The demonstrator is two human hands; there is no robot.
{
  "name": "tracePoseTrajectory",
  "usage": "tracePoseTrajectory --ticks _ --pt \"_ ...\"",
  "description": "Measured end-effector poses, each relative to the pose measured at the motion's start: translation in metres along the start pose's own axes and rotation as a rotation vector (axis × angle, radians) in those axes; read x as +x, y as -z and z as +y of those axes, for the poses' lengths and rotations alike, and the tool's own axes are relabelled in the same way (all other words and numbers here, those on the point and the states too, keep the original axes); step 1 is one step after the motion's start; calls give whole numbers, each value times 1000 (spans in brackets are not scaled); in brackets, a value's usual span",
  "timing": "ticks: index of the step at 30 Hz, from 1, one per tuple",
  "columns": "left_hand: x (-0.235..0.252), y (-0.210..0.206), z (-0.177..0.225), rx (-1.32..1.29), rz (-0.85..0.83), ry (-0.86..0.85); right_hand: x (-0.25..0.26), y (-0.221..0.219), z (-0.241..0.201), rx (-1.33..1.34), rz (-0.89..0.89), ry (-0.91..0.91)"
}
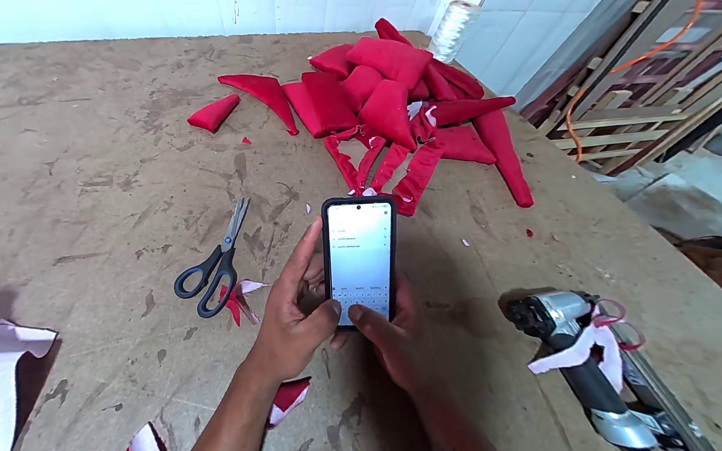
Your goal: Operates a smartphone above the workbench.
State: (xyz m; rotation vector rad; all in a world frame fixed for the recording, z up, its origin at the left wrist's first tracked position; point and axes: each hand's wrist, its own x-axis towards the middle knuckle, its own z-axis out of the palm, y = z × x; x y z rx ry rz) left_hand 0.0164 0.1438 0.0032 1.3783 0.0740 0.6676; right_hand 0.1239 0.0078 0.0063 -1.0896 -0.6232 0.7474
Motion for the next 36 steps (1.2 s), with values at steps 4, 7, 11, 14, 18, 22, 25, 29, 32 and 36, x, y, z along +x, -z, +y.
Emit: tracePoseTrajectory --ticks 4,7,11,14,18,22,25,29,32,36 --pt "1 0 -2 40 76 -51 1 0 -1 -38 -10 -2" --pt "1 0 -2 95 164 -99 0 0 -2 -85 -9 -32" --pt "1 2 -1 85 250 -121 0 -1 -1 -102 -34 -56" --pt "1 2 -1 75 299 -140 0 -2 -1 -118 -46 -66" --pt "1 4 -1 73 350 -145 -1 -2 0 -139 -64 -78" --pt "1 4 -1 49 376 -140 -2 -2 1 -133 -84 -71" --pt "1 4 -1 29 376 -142 -2 -3 0 -140 -87 -80" --pt "1 4 0 18 375 -145 -1 -4 -1 -154 -102 -73" --pt "2 5 0 23 391 -149 -1 -4 1 -169 -106 -60" --pt "2 4 1 16 431 -151 -2 -7 2 -208 -101 -59"
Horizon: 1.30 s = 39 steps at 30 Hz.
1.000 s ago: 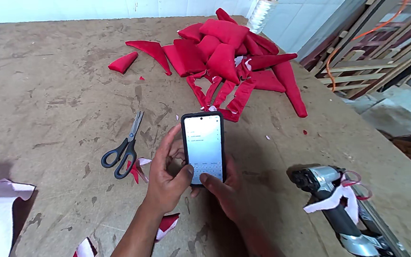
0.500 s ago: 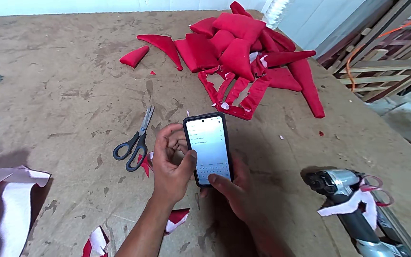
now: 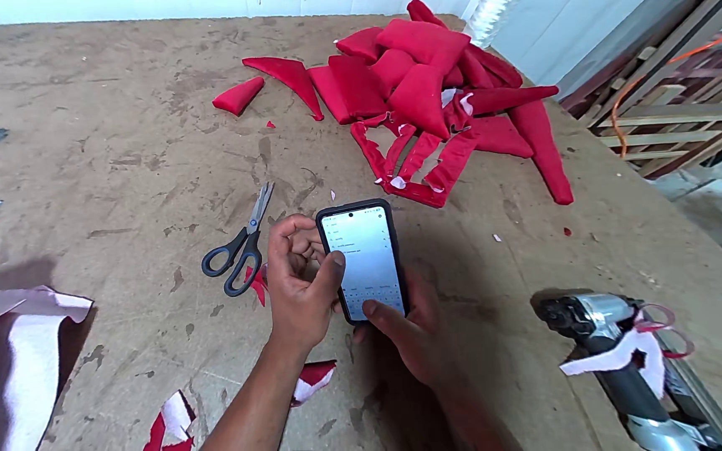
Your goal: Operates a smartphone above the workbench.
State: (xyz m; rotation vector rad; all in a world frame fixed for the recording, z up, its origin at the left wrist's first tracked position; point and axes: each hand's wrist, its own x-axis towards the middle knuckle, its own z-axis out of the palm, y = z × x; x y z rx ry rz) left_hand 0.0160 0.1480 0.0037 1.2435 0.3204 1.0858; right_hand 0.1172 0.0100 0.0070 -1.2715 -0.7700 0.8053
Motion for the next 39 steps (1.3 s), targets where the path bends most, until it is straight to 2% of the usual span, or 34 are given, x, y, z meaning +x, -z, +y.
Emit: tracePoseTrajectory --ticks 9,17,24,33,39 --pt "1 -2 2 17 51 8 -1 -1 0 -51 2 -29" --pt "1 1 -1 -74 -14 -14 -1 1 -1 11 -4 -39" --pt "2 2 -1 -9 -24 -29 0 5 4 62 -20 -44" --pt "3 -1 3 52 -199 102 -1 0 4 288 53 -10" --pt "2 -5 2 70 -179 89 2 4 4 318 33 38"
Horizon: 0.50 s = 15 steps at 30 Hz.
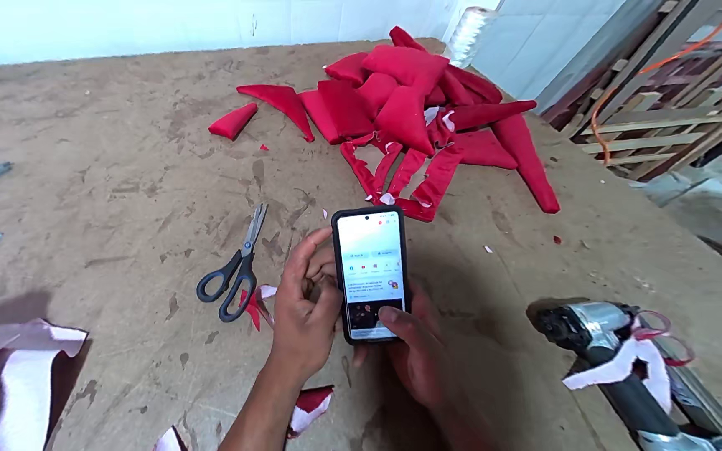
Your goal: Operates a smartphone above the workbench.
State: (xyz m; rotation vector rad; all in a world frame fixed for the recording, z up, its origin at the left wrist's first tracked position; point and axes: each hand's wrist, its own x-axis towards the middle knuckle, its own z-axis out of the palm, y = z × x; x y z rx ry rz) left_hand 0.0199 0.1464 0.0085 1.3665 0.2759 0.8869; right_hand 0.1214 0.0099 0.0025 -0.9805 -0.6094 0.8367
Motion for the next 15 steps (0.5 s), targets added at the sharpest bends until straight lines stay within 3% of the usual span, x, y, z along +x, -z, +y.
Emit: tracePoseTrajectory --ticks 10,15 --pt "-4 -8 -6 -24 -90 -1 -2 5 0 68 17 82" --pt "-16 11 -4 38 -96 -82 -5 -14 15 5 365 176"
